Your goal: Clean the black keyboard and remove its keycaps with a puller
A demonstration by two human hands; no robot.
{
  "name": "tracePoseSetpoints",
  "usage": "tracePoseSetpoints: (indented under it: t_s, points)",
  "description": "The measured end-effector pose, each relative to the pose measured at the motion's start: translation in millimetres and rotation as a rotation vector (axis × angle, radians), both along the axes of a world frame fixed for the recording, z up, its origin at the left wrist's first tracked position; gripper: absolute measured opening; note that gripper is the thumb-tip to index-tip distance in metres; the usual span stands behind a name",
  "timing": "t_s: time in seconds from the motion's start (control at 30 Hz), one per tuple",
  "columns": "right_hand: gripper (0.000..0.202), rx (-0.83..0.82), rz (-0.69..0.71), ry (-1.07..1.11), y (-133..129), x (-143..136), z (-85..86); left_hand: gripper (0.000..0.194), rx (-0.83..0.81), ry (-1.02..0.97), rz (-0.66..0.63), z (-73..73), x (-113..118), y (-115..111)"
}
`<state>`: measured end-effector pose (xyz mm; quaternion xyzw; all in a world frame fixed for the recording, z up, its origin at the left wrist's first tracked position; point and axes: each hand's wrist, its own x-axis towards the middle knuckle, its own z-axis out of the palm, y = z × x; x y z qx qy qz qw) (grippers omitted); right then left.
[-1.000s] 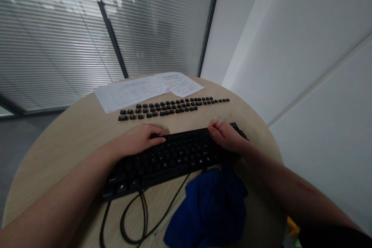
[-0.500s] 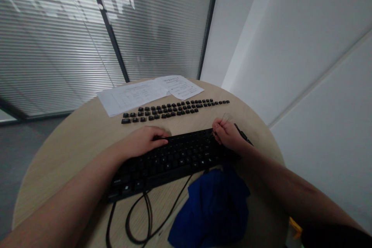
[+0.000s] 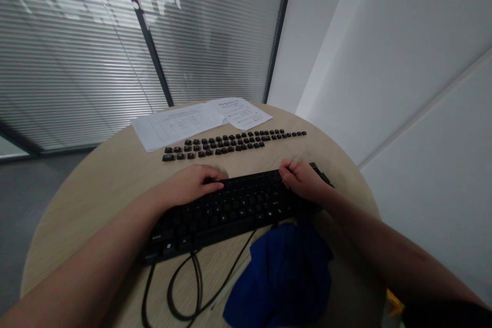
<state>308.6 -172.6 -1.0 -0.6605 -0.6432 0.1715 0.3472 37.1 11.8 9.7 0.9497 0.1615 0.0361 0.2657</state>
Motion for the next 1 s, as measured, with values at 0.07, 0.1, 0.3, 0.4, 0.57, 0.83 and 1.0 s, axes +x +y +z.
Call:
tracePoseSetpoints:
  t_s: [0.07,0.1,0.3,0.4,0.57,0.83,1.0]
  points:
    - [0.025,0.032,0.015,-0.056,0,-1,0.5,0.028,0.001,0.015,0.008,0.3,0,0]
    - [0.025,0.046,0.017,-0.072,0,-2,-0.4,0.029,0.004,0.023,0.011,0.5,0,0]
    - [0.029,0.087,-0.081,0.071,1,0,-16.2,0.030,0.007,0.038,0.003,3.2,0,-2]
    - [0.031,0.079,-0.142,0.179,1,0,-22.4,0.029,0.008,0.032,0.002,4.7,-1,-3]
    - [0.029,0.192,-0.247,0.495,5,0,-20.2,0.028,0.036,0.035,-0.007,3.3,-2,-3]
    - [0.031,0.153,-0.111,0.724,6,-19,-2.8,0.032,0.228,-0.120,0.066,21.6,3,-31]
    - [0.038,0.137,0.093,0.828,-3,-42,8.1,0.028,0.230,-0.313,-0.019,44.1,12,-77]
